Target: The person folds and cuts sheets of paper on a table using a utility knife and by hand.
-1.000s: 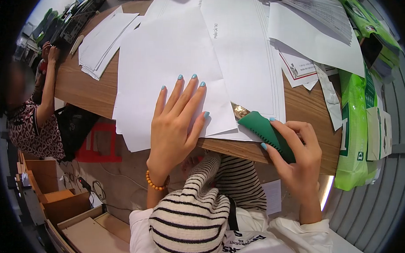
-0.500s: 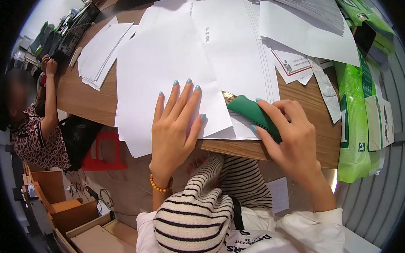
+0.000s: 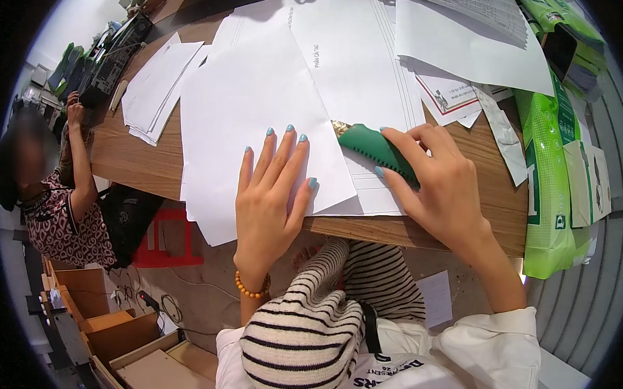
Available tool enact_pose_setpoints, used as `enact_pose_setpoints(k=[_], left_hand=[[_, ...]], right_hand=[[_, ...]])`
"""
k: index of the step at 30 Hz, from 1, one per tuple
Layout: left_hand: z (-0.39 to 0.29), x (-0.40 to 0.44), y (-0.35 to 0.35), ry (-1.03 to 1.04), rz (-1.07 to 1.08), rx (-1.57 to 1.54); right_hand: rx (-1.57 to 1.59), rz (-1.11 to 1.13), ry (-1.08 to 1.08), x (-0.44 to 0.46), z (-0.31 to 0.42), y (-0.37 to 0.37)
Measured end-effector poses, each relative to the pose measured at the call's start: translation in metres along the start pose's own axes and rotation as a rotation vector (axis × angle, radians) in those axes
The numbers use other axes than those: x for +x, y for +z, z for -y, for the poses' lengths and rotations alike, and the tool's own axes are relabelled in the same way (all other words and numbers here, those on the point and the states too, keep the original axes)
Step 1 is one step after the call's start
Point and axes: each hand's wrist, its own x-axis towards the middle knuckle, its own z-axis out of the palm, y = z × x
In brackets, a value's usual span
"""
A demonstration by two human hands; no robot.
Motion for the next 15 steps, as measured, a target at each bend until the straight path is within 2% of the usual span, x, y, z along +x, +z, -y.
enact_pose_setpoints(k=[15], left_hand=[[-0.002, 0.001, -0.001, -0.018, 0.001, -0.042]], right_hand=[[-0.090, 0.011, 0.003, 0.025, -0.009, 0.009]])
